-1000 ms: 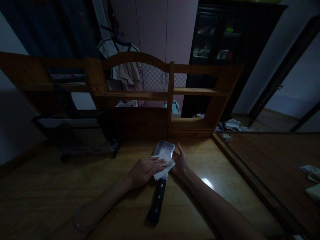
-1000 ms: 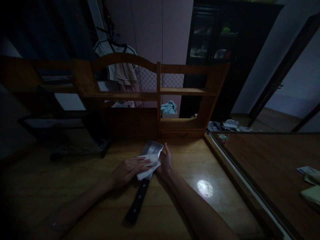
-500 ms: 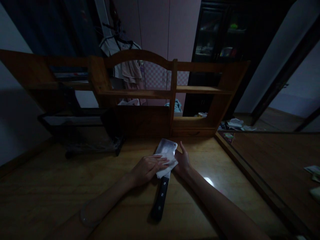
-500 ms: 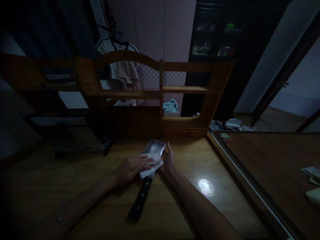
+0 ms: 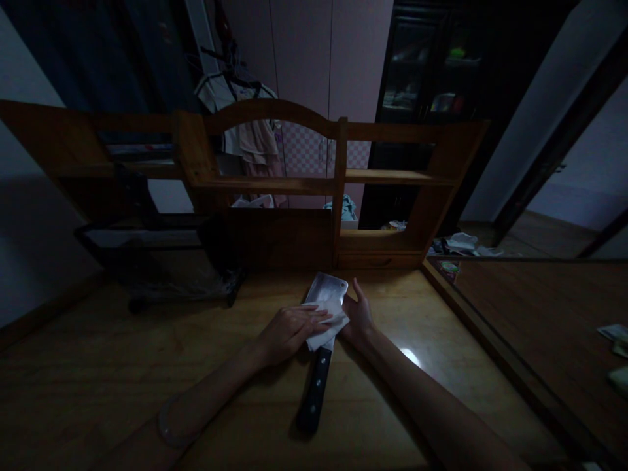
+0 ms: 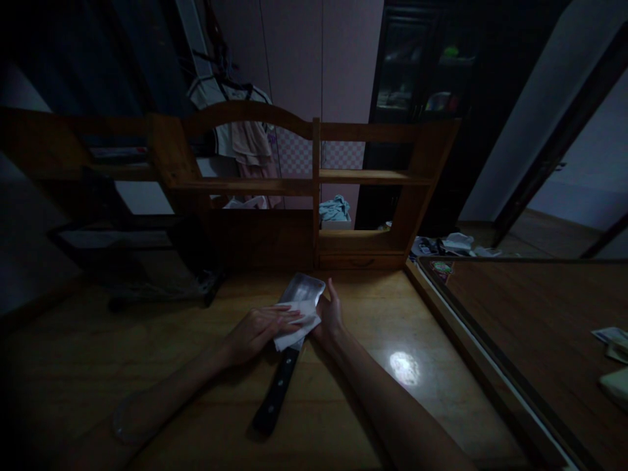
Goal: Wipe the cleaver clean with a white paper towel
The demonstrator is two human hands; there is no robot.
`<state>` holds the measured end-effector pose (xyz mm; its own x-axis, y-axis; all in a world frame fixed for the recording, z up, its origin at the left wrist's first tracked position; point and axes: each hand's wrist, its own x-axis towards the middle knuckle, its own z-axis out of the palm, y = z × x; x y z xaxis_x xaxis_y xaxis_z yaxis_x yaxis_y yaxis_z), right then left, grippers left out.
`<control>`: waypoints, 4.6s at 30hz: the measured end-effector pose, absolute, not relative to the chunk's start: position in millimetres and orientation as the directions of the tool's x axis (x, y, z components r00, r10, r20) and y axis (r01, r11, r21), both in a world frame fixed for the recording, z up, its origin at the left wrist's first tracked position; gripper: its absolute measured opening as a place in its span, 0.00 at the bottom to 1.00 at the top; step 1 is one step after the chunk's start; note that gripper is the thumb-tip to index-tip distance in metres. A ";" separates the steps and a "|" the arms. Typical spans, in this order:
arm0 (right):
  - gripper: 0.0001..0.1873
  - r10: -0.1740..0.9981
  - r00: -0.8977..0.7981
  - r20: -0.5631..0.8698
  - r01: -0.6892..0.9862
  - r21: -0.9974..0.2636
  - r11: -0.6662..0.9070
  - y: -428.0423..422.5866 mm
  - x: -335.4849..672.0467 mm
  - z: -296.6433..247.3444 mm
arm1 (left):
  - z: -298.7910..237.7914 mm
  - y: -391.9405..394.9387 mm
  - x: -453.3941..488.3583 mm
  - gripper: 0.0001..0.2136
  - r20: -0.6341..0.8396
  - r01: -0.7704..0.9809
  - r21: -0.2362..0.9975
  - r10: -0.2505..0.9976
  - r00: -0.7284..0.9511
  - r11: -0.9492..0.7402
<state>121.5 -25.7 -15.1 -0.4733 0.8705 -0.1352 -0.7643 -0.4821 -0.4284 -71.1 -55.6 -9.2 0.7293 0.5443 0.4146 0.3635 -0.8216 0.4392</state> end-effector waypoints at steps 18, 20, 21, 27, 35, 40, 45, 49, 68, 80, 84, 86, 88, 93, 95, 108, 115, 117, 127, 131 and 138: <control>0.27 0.872 -0.469 -0.140 -0.753 -0.451 -0.478 -24.2 121.5 -17.9 | -10.0 -54.6 -71.3 0.20 0.418 0.343 0.447 0.532 0.737 -0.826; 0.27 0.873 -0.466 -0.141 -0.759 -0.443 -0.477 -24.5 121.7 -17.9 | -12.9 -52.8 -71.7 0.20 0.429 0.335 0.449 0.529 0.733 -0.828; 0.26 0.873 -0.468 -0.139 -0.760 -0.440 -0.478 -24.6 121.7 -17.9 | -14.2 -52.1 -71.9 0.20 0.429 0.335 0.449 0.529 0.732 -0.828; 0.27 0.870 -0.471 -0.142 -0.758 -0.440 -0.482 -24.1 122.2 -17.6 | -13.7 -53.1 -72.5 0.21 0.434 0.344 0.413 0.514 0.740 -0.844; 0.28 0.877 -0.466 -0.118 -0.771 -0.433 -0.467 -26.0 120.5 -15.3 | -7.4 -58.9 -68.7 0.19 0.473 0.487 0.264 0.552 0.687 -0.833; 0.28 0.880 -0.471 -0.053 -0.787 -0.425 -0.447 -26.4 118.4 -16.8 | -11.7 -53.6 -71.3 0.19 0.542 0.716 0.256 0.709 0.451 -0.650; 0.28 0.889 -0.455 -0.045 -0.795 -0.430 -0.429 -25.7 118.7 -19.2 | -8.5 -59.0 -67.2 0.19 0.598 0.653 0.202 0.619 0.508 -0.730; 0.25 0.895 -0.412 -0.170 -0.782 -0.438 -0.443 -24.0 120.6 -21.1 | -2.1 -69.1 -55.6 0.19 0.464 0.542 0.196 0.564 0.683 -0.817; 0.26 0.886 -0.462 -0.039 -0.785 -0.446 -0.430 -24.8 118.4 -20.2 | -10.2 -55.5 -68.8 0.20 0.528 0.683 0.094 0.618 0.582 -0.724; 0.26 0.888 -0.456 -0.057 -0.776 -0.463 -0.428 -23.7 120.1 -24.7 | -6.1 -58.0 -62.3 0.19 0.430 0.609 0.112 0.591 0.683 -0.785; 0.26 0.887 -0.462 -0.021 -0.783 -0.459 -0.419 -26.4 118.7 -20.6 | -13.9 -50.9 -67.1 0.18 0.529 0.767 0.105 0.688 0.496 -0.634; 0.26 0.884 -0.467 -0.022 -0.785 -0.449 -0.426 -26.9 118.6 -19.4 | -14.2 -50.9 -69.1 0.19 0.554 0.777 0.107 0.686 0.472 -0.621; 0.27 0.887 -0.460 -0.036 -0.792 -0.436 -0.428 -27.0 118.7 -18.7 | -11.8 -53.4 -69.7 0.20 0.538 0.722 0.091 0.644 0.544 -0.686; 0.23 0.902 -0.403 -0.153 -0.800 -0.420 -0.428 -25.3 119.8 -20.8 | -3.8 -62.0 -64.4 0.20 0.393 0.524 0.112 0.522 0.757 -0.844; 0.24 0.901 -0.406 -0.152 -0.800 -0.418 -0.431 -24.1 119.8 -23.1 | -3.6 -62.3 -62.6 0.20 0.379 0.529 0.127 0.534 0.756 -0.839; 0.27 0.886 -0.462 -0.040 -0.808 -0.393 -0.439 -24.5 118.8 -20.5 | -14.4 -52.5 -69.4 0.20 0.440 0.715 0.133 0.688 0.578 -0.686; 0.24 0.901 -0.368 -0.230 -0.791 -0.431 -0.433 -22.4 119.4 -23.4 | -2.5 -62.9 -62.8 0.20 0.336 0.477 0.128 0.490 0.804 -0.870; 0.26 0.898 -0.406 -0.167 -0.791 -0.428 -0.437 -23.1 119.0 -22.3 | -4.3 -61.1 -62.1 0.20 0.341 0.528 0.122 0.535 0.773 -0.840; 0.28 0.887 -0.460 -0.046 -0.804 -0.403 -0.438 -25.8 118.7 -19.0 | -13.3 -51.4 -75.0 0.20 0.458 0.665 0.106 0.629 0.628 -0.740; 0.27 0.886 -0.450 -0.113 -0.794 -0.404 -0.455 -25.5 119.6 -19.3 | -6.9 -58.7 -71.8 0.21 0.424 0.476 0.121 0.479 0.768 -0.871; 0.24 0.901 -0.398 -0.176 -0.799 -0.417 -0.434 -24.4 119.8 -20.5 | -5.8 -60.4 -64.9 0.19 0.379 0.482 0.159 0.504 0.776 -0.862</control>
<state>119.8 -24.4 -20.5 -0.3975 0.9006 -0.1757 -0.7985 -0.4339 -0.4173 -64.9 -60.4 -5.8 0.7762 0.5039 0.3789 0.4818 -0.8618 0.1590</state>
